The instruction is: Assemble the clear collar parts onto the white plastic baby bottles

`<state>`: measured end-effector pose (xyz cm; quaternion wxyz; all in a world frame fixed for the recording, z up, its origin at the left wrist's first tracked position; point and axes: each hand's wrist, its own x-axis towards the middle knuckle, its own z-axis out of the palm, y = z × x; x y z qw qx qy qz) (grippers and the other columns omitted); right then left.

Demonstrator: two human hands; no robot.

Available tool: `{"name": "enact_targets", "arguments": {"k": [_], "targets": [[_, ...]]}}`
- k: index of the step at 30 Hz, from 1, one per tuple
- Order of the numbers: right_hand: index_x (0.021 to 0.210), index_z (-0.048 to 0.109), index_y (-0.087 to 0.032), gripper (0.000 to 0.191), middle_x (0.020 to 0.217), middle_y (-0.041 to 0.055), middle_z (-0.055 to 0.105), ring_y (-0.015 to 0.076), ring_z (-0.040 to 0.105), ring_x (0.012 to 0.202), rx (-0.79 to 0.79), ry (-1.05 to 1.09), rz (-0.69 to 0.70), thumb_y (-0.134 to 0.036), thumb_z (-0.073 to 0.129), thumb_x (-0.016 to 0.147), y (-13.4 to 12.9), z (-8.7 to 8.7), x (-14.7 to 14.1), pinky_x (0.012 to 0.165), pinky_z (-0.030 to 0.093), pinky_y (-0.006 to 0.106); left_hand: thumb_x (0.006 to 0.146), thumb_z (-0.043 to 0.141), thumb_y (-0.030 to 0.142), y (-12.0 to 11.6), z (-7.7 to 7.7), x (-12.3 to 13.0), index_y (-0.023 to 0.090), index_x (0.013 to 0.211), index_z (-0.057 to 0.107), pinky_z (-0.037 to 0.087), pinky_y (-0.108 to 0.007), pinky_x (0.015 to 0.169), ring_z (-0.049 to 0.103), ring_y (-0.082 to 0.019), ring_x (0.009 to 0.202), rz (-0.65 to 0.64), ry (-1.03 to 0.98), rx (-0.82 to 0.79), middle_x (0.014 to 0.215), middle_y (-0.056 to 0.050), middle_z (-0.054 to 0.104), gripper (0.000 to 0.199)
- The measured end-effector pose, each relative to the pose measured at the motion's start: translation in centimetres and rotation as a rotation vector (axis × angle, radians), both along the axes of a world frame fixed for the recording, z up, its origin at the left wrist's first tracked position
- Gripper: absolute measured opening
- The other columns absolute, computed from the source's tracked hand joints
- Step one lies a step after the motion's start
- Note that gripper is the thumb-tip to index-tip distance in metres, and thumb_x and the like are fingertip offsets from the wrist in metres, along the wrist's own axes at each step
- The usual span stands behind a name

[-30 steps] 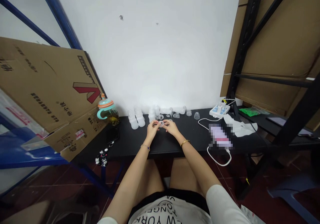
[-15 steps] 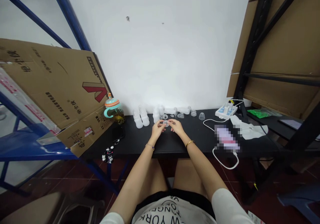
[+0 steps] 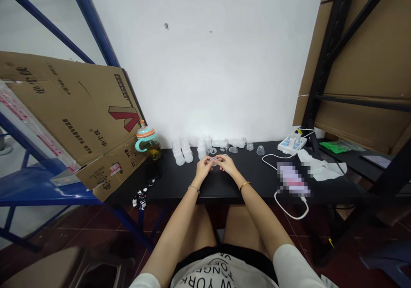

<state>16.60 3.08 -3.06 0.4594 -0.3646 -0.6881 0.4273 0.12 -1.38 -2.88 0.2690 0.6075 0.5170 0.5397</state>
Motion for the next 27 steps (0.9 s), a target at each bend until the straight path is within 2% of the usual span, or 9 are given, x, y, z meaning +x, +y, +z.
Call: {"name": "enact_targets", "arguments": {"k": [7, 12, 27], "targets": [[0.101, 0.072, -0.015, 0.037, 0.067, 0.0018, 0.069, 0.0100, 0.056, 0.043, 0.028, -0.031, -0.034, -0.047, 0.071, 0.082, -0.15, -0.14, 0.03, 0.037, 0.042, 0.019, 0.088, 0.063, 0.047, -0.26, 0.23, 0.02, 0.021, 0.097, 0.068, 0.048, -0.024, 0.058, 0.066, -0.015, 0.055, 0.017, 0.055, 0.003, 0.070, 0.000, 0.071, 0.028], [0.092, 0.073, -0.016, 0.034, 0.056, -0.0005, 0.063, 0.0106, 0.055, 0.042, 0.068, -0.071, -0.025, -0.049, 0.069, 0.083, -0.38, -0.08, 0.08, 0.039, 0.042, 0.019, 0.089, 0.061, 0.044, -0.68, 0.43, 0.24, 0.022, 0.092, 0.069, 0.048, -0.025, 0.060, 0.066, -0.016, 0.055, 0.005, 0.119, 0.019, 0.064, 0.001, 0.069, 0.023], [0.085, 0.071, -0.015, 0.037, 0.060, 0.0007, 0.063, 0.0112, 0.057, 0.044, 0.136, -0.128, -0.016, -0.052, 0.066, 0.085, -0.39, -0.08, 0.13, 0.045, 0.044, 0.021, 0.089, 0.059, 0.041, -0.28, -0.13, 0.07, 0.022, 0.089, 0.068, 0.047, -0.024, 0.062, 0.064, -0.016, 0.056, 0.017, 0.184, 0.038, 0.058, 0.003, 0.065, 0.021]]}}
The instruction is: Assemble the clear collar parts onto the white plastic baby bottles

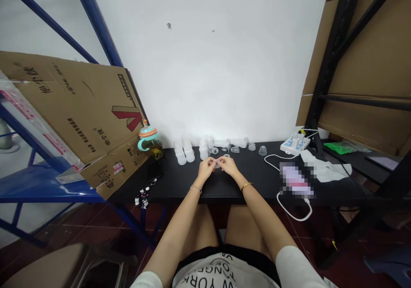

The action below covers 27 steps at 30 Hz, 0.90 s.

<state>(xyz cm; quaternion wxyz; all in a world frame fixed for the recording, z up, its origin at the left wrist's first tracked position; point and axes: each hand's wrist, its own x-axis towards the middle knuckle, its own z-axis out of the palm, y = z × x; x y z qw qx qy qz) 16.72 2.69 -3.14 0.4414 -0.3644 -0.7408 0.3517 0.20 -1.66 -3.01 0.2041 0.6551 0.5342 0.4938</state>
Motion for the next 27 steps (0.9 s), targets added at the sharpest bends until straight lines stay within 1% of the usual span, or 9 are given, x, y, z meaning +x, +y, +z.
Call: {"name": "enact_targets", "arguments": {"k": [12, 16, 20, 23, 27], "targets": [[0.083, 0.071, -0.017, 0.032, 0.060, -0.0003, 0.064, 0.0120, 0.058, 0.044, 0.034, -0.013, -0.014, -0.049, 0.065, 0.085, 0.18, -0.16, -0.03, 0.046, 0.046, 0.022, 0.088, 0.059, 0.038, 0.00, 0.20, 0.11, 0.022, 0.089, 0.069, 0.046, -0.024, 0.063, 0.064, -0.015, 0.055, 0.007, 0.007, -0.008, 0.059, 0.004, 0.066, 0.019], [0.086, 0.071, -0.017, 0.031, 0.062, 0.0006, 0.066, 0.0119, 0.058, 0.044, 0.035, -0.013, -0.020, -0.047, 0.064, 0.085, 0.00, 0.02, -0.01, 0.047, 0.046, 0.023, 0.089, 0.060, 0.041, -0.09, 0.28, 0.08, 0.023, 0.090, 0.069, 0.044, -0.024, 0.062, 0.063, -0.015, 0.055, 0.025, 0.026, -0.008, 0.059, 0.004, 0.066, 0.020], [0.087, 0.070, -0.017, 0.029, 0.059, -0.0002, 0.065, 0.0115, 0.056, 0.042, 0.023, -0.006, -0.045, -0.046, 0.064, 0.085, 0.02, -0.02, 0.03, 0.047, 0.045, 0.023, 0.090, 0.060, 0.045, -0.23, 0.27, 0.07, 0.025, 0.094, 0.069, 0.043, -0.023, 0.062, 0.063, -0.014, 0.059, 0.042, 0.043, 0.015, 0.067, 0.002, 0.069, 0.022], [0.087, 0.068, -0.017, 0.027, 0.056, -0.0008, 0.063, 0.0115, 0.056, 0.041, 0.007, 0.004, -0.077, -0.044, 0.062, 0.086, 0.25, -0.25, 0.13, 0.046, 0.044, 0.022, 0.088, 0.063, 0.046, -0.21, 0.21, 0.13, 0.025, 0.100, 0.068, 0.044, -0.023, 0.062, 0.062, -0.014, 0.060, 0.020, 0.034, 0.023, 0.076, 0.002, 0.071, 0.025], [0.097, 0.068, -0.018, 0.029, 0.058, -0.0013, 0.064, 0.0123, 0.057, 0.040, -0.020, 0.020, -0.101, -0.044, 0.059, 0.087, 0.56, -0.58, 0.19, 0.041, 0.041, 0.021, 0.085, 0.065, 0.035, -0.09, 0.15, 0.18, 0.024, 0.108, 0.067, 0.044, -0.023, 0.063, 0.060, -0.012, 0.059, -0.005, 0.037, 0.031, 0.084, 0.001, 0.071, 0.025]]}}
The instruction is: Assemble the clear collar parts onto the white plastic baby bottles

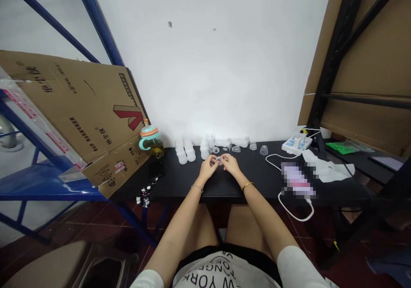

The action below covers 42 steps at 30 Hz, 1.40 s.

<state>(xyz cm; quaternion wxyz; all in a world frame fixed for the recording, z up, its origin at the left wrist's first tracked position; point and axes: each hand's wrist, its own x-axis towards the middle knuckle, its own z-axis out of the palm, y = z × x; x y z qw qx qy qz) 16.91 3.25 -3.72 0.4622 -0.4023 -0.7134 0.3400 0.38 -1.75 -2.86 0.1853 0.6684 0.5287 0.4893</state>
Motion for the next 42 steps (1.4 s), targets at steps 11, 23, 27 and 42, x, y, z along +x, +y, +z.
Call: {"name": "enact_targets", "arguments": {"k": [11, 23, 27, 42], "targets": [[0.085, 0.074, -0.018, 0.030, 0.055, -0.0007, 0.063, 0.0119, 0.057, 0.041, 0.031, -0.055, 0.032, -0.046, 0.064, 0.085, -0.36, 0.38, -0.06, 0.046, 0.042, 0.022, 0.090, 0.059, 0.031, 0.20, -0.15, -0.20, 0.026, 0.104, 0.073, 0.047, -0.026, 0.072, 0.061, -0.015, 0.068, 0.046, 0.081, 0.064, 0.092, -0.002, 0.070, 0.021], [0.092, 0.071, -0.017, 0.029, 0.056, -0.0024, 0.062, 0.0111, 0.056, 0.041, 0.042, -0.060, 0.042, -0.043, 0.061, 0.087, -0.36, 0.23, -0.17, 0.046, 0.042, 0.022, 0.087, 0.062, 0.037, 0.44, -0.60, -0.28, 0.024, 0.094, 0.069, 0.045, -0.023, 0.063, 0.063, -0.014, 0.063, 0.039, 0.046, -0.004, 0.075, 0.001, 0.071, 0.016], [0.092, 0.071, -0.016, 0.029, 0.056, -0.0021, 0.062, 0.0107, 0.055, 0.041, 0.044, -0.069, 0.063, -0.042, 0.061, 0.086, -0.27, 0.20, -0.19, 0.045, 0.042, 0.021, 0.087, 0.062, 0.037, 0.56, -0.62, -0.30, 0.023, 0.091, 0.070, 0.044, -0.022, 0.062, 0.063, -0.014, 0.064, 0.040, 0.055, 0.003, 0.072, 0.001, 0.069, 0.017], [0.092, 0.071, -0.017, 0.028, 0.055, -0.0032, 0.059, 0.0105, 0.055, 0.041, 0.042, -0.055, 0.075, -0.043, 0.061, 0.088, -0.51, 0.50, -0.20, 0.045, 0.042, 0.021, 0.088, 0.060, 0.038, 0.34, -0.29, -0.26, 0.023, 0.092, 0.067, 0.044, -0.022, 0.063, 0.063, -0.013, 0.063, 0.053, 0.064, -0.009, 0.071, 0.003, 0.068, 0.017]]}}
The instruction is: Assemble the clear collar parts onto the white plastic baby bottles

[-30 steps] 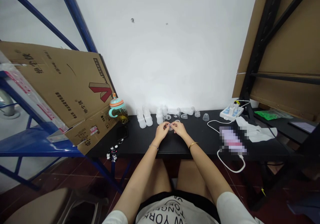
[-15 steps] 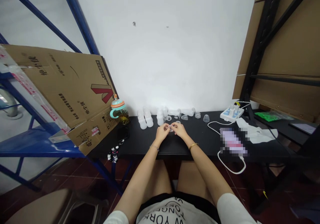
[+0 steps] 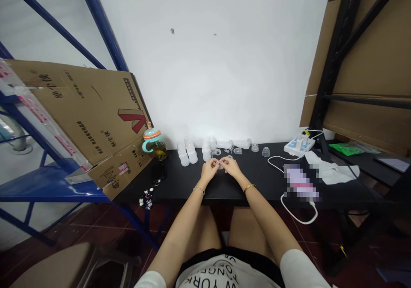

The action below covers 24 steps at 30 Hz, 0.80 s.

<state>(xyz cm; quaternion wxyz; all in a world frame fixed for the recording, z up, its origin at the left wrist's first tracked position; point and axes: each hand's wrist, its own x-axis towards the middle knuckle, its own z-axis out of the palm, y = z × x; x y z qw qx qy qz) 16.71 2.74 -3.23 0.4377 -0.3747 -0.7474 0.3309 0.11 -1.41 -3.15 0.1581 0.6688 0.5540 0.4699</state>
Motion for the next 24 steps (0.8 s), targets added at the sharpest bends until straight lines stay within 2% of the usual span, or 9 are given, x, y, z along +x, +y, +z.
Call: {"name": "enact_targets", "arguments": {"k": [6, 10, 15, 19, 24], "targets": [[0.108, 0.067, -0.018, 0.033, 0.066, -0.0008, 0.068, 0.0099, 0.055, 0.041, -0.054, 0.023, 0.022, -0.040, 0.066, 0.084, -0.24, 0.17, -0.25, 0.041, 0.042, 0.020, 0.089, 0.057, 0.033, -0.21, 0.30, -0.06, 0.023, 0.100, 0.062, 0.046, -0.024, 0.065, 0.064, -0.013, 0.059, 0.043, -0.040, -0.009, 0.080, 0.002, 0.073, 0.015], [0.105, 0.064, -0.019, 0.031, 0.067, -0.0014, 0.068, 0.0105, 0.056, 0.041, -0.072, 0.040, 0.042, -0.039, 0.067, 0.082, -0.36, 0.17, -0.38, 0.039, 0.042, 0.019, 0.089, 0.057, 0.030, -0.50, 0.52, -0.06, 0.025, 0.103, 0.060, 0.046, -0.025, 0.065, 0.064, -0.013, 0.054, 0.024, -0.069, -0.026, 0.078, 0.004, 0.074, 0.016], [0.098, 0.061, -0.021, 0.025, 0.065, -0.0039, 0.066, 0.0099, 0.056, 0.042, -0.023, 0.072, -0.022, -0.041, 0.063, 0.083, -0.36, 0.18, -0.16, 0.043, 0.043, 0.020, 0.091, 0.058, 0.036, -0.59, 0.59, 0.06, 0.026, 0.104, 0.061, 0.046, -0.025, 0.066, 0.063, -0.013, 0.055, 0.013, -0.052, -0.044, 0.077, 0.004, 0.073, 0.017], [0.096, 0.064, -0.021, 0.026, 0.063, -0.0039, 0.063, 0.0103, 0.054, 0.042, 0.003, 0.069, -0.051, -0.044, 0.061, 0.083, -0.41, 0.32, 0.03, 0.042, 0.042, 0.020, 0.091, 0.060, 0.046, -0.48, 0.54, 0.11, 0.025, 0.097, 0.063, 0.045, -0.025, 0.067, 0.065, -0.013, 0.063, 0.050, -0.033, -0.002, 0.084, 0.002, 0.073, 0.022], [0.101, 0.071, -0.021, 0.027, 0.068, -0.0023, 0.066, 0.0098, 0.054, 0.042, 0.020, 0.049, -0.053, -0.038, 0.061, 0.082, -0.44, 0.47, 0.07, 0.043, 0.043, 0.021, 0.089, 0.063, 0.042, -0.47, 0.48, 0.13, 0.024, 0.094, 0.063, 0.044, -0.024, 0.070, 0.064, -0.014, 0.071, 0.079, 0.011, 0.054, 0.088, 0.001, 0.071, 0.019]]}}
